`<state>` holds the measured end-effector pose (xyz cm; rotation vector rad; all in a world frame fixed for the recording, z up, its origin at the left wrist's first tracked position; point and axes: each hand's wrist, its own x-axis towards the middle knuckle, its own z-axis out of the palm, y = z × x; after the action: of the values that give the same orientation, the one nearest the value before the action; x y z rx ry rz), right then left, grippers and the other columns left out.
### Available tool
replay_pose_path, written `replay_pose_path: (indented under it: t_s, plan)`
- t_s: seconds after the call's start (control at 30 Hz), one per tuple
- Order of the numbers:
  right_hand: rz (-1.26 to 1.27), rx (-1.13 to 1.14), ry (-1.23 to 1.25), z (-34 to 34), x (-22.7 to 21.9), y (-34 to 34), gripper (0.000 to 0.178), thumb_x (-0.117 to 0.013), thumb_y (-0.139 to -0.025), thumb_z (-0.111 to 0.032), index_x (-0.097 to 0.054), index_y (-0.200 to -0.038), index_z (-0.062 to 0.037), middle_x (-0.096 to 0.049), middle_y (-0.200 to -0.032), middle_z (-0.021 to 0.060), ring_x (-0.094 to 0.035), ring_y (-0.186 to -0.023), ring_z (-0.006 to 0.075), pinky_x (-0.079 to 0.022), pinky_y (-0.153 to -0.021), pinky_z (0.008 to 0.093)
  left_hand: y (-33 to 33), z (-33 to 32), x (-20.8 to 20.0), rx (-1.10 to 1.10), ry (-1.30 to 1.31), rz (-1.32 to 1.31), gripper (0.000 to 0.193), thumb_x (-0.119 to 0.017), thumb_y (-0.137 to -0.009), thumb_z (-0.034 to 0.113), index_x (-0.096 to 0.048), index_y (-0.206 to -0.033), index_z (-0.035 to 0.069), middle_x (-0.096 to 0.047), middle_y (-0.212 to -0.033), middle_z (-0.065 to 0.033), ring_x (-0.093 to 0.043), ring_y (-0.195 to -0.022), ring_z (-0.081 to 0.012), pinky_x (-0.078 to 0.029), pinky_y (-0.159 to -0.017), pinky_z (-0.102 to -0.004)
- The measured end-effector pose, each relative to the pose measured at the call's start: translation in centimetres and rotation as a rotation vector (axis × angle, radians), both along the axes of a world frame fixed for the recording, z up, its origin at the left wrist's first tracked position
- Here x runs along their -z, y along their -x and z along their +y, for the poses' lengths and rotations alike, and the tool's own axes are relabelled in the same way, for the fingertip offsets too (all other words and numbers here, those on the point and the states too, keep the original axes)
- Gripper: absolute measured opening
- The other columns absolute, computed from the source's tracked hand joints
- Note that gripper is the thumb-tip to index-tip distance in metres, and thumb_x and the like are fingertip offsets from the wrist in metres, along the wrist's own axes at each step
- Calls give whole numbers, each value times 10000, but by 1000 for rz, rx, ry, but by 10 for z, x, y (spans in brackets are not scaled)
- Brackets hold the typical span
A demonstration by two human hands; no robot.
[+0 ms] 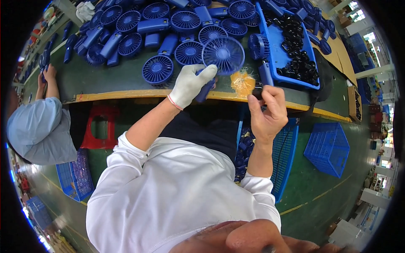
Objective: The person picks up a blue fan and a black component by hand, fits the component onto the fan, and places the assembled fan into a blue basket. This process is repeated for additional fans and components.
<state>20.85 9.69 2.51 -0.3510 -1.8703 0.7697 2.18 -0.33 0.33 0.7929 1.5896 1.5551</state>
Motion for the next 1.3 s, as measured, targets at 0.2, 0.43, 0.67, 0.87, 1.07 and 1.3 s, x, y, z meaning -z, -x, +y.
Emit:
replay_pose_path:
  t_s: [0.2,0.43,0.67,0.87,1.07,1.3]
  plan:
    - [-50,-133,-274,-12,-8,33,205,-745,-692,75,-632,-853,18,-592,-862,107,-540,-767,280,-436,-665,342,-26,-8,-6,-30,-216,-262,352,-612,-920,333,-663,-1017,-2,-666,-901,-43,-607,-813,-96,-482,-750,-257]
    - [-200,-181,-509,-25,-20,51,232,-667,-632,98,-623,-841,7,-609,-1033,136,-551,-809,295,-455,-671,373,-23,-19,-2,8,-242,92,434,-598,-913,401,-599,-750,-1,-603,-606,-37,-586,-545,-98,-447,-496,-267]
    - [-155,-126,150,-23,6,29,140,-745,-804,-27,-641,-855,52,-625,-954,144,-591,-816,230,-481,-687,299,-9,-19,-4,-97,-28,400,466,-695,-800,412,-690,-821,-53,-621,-608,-166,-646,-575,-234,-492,-568,-329]
    - [-19,-552,892,-23,39,54,564,-456,-1004,-494,-637,-989,39,-630,-921,116,-578,-764,164,-473,-678,296,-16,-14,1,61,-81,244,450,-614,-917,426,-635,-856,-20,-622,-680,-56,-586,-587,-113,-479,-560,-275]
    - [61,-436,1082,-16,33,57,323,-705,-869,-308,-677,-961,1,-629,-719,30,-494,-425,63,-366,-357,206,-32,-2,15,117,-173,-65,544,-349,-1032,436,-558,-787,-3,-603,-658,-146,-595,-595,-224,-470,-565,-349]
    - [-227,-108,446,0,1,63,307,-801,-675,-205,-708,-892,-9,-700,-845,122,-665,-719,224,-514,-684,368,-6,-7,5,98,-22,345,277,-397,-1004,208,-576,-1022,-3,-622,-783,-202,-633,-748,-372,-479,-646,-449]
